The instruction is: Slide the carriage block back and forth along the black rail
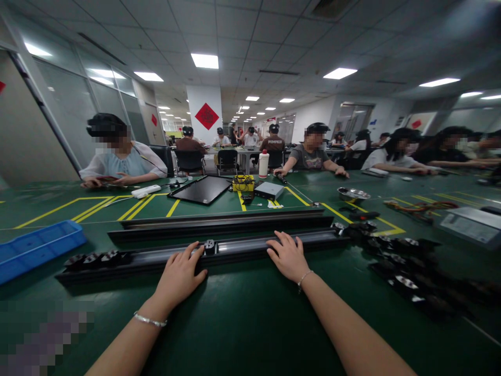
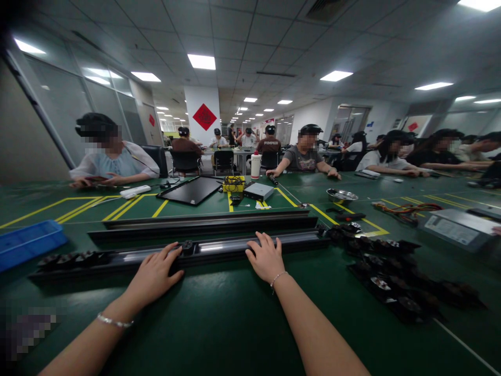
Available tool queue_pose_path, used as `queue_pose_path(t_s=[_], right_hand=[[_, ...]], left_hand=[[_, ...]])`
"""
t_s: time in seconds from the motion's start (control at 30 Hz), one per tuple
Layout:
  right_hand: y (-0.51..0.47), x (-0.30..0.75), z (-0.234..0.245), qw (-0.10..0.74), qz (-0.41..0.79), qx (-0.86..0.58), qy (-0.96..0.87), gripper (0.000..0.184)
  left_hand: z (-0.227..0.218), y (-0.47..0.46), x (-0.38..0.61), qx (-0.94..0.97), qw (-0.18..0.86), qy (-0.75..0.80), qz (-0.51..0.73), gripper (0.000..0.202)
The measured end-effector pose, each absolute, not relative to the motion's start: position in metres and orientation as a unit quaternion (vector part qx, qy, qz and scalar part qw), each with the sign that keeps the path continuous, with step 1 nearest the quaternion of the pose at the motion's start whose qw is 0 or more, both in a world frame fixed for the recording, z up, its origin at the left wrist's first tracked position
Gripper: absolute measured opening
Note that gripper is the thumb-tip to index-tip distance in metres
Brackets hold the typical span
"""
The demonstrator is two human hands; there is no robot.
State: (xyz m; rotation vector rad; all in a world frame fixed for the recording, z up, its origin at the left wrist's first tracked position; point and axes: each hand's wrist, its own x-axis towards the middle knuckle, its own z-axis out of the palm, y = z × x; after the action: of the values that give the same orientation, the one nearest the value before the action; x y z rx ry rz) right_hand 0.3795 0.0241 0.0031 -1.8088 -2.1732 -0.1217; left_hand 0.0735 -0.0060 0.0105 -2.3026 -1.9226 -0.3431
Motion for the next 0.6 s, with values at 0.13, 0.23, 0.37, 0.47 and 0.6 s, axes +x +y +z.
queue_pose_path(t_s=[0.13, 0.23, 0.37, 0.47, 0.6], right_hand=[[0.0236, 0.3786, 0.0052, 0.148, -0.036, -0.633, -0.759, 0.039], [0.0232, 0.3782, 0.0061, 0.147, -0.032, -0.635, -0.758, 0.039], [0.0232, 0.3787, 0.0045, 0.153, -0.035, -0.633, -0.758, 0.039], [0.0234, 0.3793, 0.0030, 0.159, -0.038, -0.630, -0.759, 0.038], [0.0232, 0.3792, 0.0037, 0.156, -0.037, -0.631, -0.759, 0.038]], left_hand=[[0.0099, -0.0056, 0.0739, -0.759, 0.066, -0.639, -0.110, 0.057], [0.0091, -0.0056, 0.0745, -0.756, 0.071, -0.642, -0.109, 0.057], [0.0092, -0.0063, 0.0757, -0.755, 0.069, -0.644, -0.104, 0.058], [0.0093, -0.0068, 0.0763, -0.754, 0.072, -0.645, -0.099, 0.059], [0.0096, -0.0070, 0.0770, -0.751, 0.069, -0.649, -0.098, 0.059]])
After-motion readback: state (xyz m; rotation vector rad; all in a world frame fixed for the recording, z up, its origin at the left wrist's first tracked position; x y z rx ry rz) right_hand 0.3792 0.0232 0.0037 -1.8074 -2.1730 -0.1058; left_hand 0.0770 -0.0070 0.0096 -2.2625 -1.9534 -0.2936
